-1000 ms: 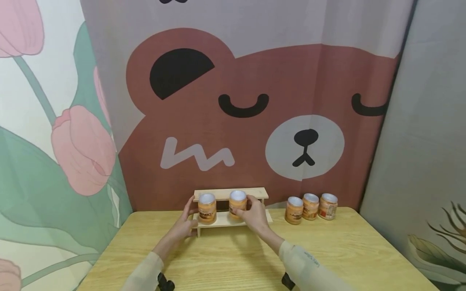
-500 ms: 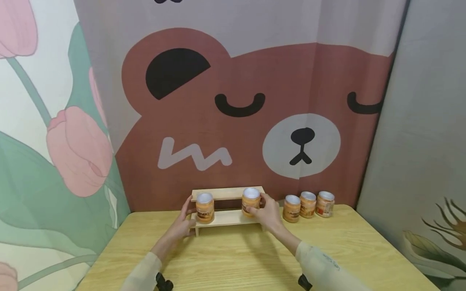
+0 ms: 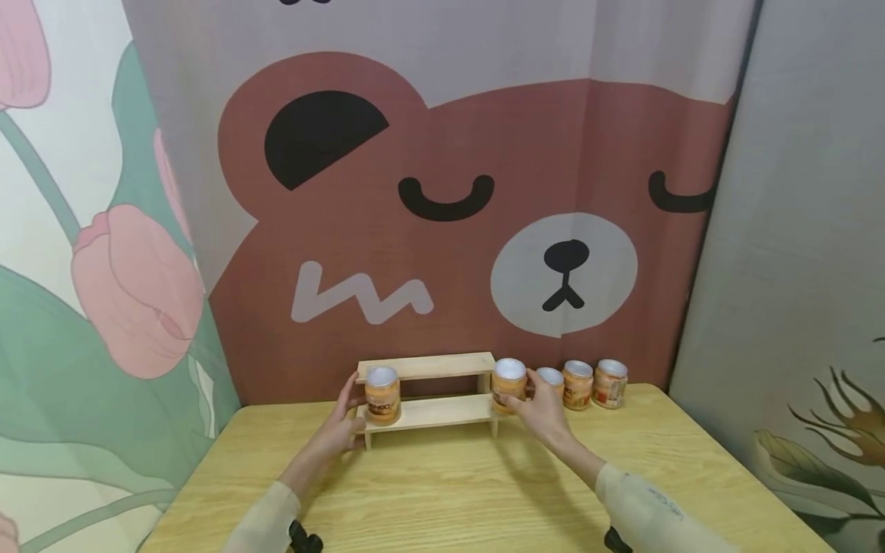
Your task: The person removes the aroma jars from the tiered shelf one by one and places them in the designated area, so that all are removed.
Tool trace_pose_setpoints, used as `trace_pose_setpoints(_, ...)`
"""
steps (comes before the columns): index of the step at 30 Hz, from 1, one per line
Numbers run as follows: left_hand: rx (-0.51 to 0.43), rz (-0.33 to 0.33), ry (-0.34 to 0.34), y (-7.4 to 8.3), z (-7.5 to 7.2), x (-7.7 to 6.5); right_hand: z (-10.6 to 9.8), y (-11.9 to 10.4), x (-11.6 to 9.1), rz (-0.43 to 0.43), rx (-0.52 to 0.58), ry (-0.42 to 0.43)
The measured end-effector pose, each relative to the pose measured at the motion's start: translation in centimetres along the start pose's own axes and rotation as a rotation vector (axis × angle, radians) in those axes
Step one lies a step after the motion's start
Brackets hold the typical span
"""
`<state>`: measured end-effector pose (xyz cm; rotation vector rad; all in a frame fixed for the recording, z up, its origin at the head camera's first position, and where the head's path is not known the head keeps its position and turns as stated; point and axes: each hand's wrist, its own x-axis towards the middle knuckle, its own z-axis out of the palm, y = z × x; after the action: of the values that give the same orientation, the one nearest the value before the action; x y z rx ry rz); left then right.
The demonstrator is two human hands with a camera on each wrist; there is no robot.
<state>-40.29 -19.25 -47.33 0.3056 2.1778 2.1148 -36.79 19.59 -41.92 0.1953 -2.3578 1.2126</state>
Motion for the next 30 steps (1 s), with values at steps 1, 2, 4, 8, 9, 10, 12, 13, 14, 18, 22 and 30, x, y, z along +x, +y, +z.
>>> trace_pose_setpoints(1,-0.003,0.001,-0.002,0.0,0.0,0.0,-0.2,0.2,0.0,-0.008,-0.016,0.001)
trace_pose_setpoints(2,-0.006,0.0,-0.003,0.0,-0.1,0.0,-0.4,0.4,0.0,-0.021,-0.027,0.006)
trace_pose_setpoints(4,-0.015,0.0,-0.004,0.0,-0.1,0.0,-0.8,0.8,0.0,-0.029,-0.047,0.012)
trace_pose_setpoints(8,-0.009,-0.007,0.005,0.0,-0.1,-0.1,-1.2,1.8,-0.1,-0.038,-0.079,0.006)
trace_pose_setpoints(9,-0.005,-0.005,0.005,-0.1,-0.1,-0.1,-1.2,2.1,-0.1,-0.035,-0.082,0.001)
trace_pose_setpoints(10,-0.001,-0.002,0.004,-0.1,-0.1,-0.1,-1.2,2.4,-0.1,-0.034,-0.089,-0.003)
trace_pose_setpoints(12,0.006,-0.004,0.004,-0.2,-0.1,-0.1,-1.2,3.0,-0.1,-0.031,-0.092,-0.01)
trace_pose_setpoints(13,0.01,-0.004,0.004,-0.2,-0.1,0.0,-1.1,3.3,-0.1,-0.029,-0.091,-0.013)
trace_pose_setpoints(14,0.011,-0.004,0.003,-0.2,-0.1,0.0,-1.1,3.5,0.0,-0.027,-0.09,-0.015)
trace_pose_setpoints(18,0.02,-0.006,0.005,-0.1,-0.1,-0.1,-0.8,4.3,0.1,-0.011,-0.081,-0.023)
trace_pose_setpoints(22,0.023,-0.008,0.004,0.0,0.0,-0.1,-0.4,4.9,0.3,-0.004,-0.084,-0.024)
trace_pose_setpoints(30,0.008,0.007,-0.006,0.1,0.0,-0.2,0.4,6.0,1.1,-0.022,-0.093,-0.021)
